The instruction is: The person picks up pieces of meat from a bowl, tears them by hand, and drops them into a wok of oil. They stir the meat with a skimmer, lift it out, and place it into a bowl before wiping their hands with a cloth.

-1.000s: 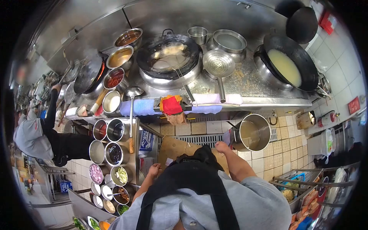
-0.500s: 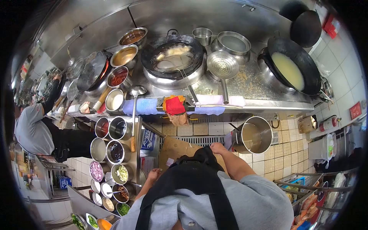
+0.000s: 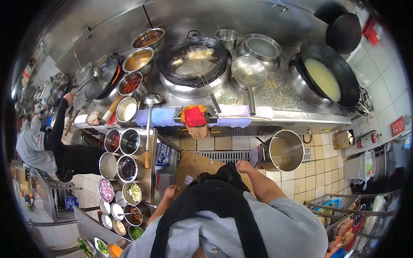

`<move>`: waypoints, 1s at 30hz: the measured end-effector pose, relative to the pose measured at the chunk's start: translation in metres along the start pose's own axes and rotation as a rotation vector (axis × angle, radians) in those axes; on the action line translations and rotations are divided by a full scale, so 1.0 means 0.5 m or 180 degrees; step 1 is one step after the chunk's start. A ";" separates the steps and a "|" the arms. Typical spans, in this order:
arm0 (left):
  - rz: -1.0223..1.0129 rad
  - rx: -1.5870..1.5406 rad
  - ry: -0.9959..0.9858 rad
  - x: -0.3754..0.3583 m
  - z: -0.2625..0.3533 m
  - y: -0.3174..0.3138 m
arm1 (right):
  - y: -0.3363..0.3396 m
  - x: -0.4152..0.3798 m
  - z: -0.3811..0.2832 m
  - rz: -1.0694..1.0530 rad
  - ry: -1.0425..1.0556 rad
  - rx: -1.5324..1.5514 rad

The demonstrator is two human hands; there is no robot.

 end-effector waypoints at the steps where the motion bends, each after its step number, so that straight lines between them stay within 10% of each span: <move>1: -0.0061 -0.0133 0.0069 0.004 -0.002 -0.001 | -0.005 0.008 0.009 -0.0023 -0.0045 -0.0073; 30: 0.0286 0.0018 0.0084 0.000 -0.012 -0.040 | 0.047 0.066 0.029 0.0012 0.0119 0.0001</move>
Point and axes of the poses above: each hand's wrist, its own x-axis towards the middle knuckle, its own y-axis out of the back of the hand, z = x × y, the point moved 6 cm from there along x, towards the middle knuckle, and after that the axes turned 10 degrees about -z, right-handed, at the moved point
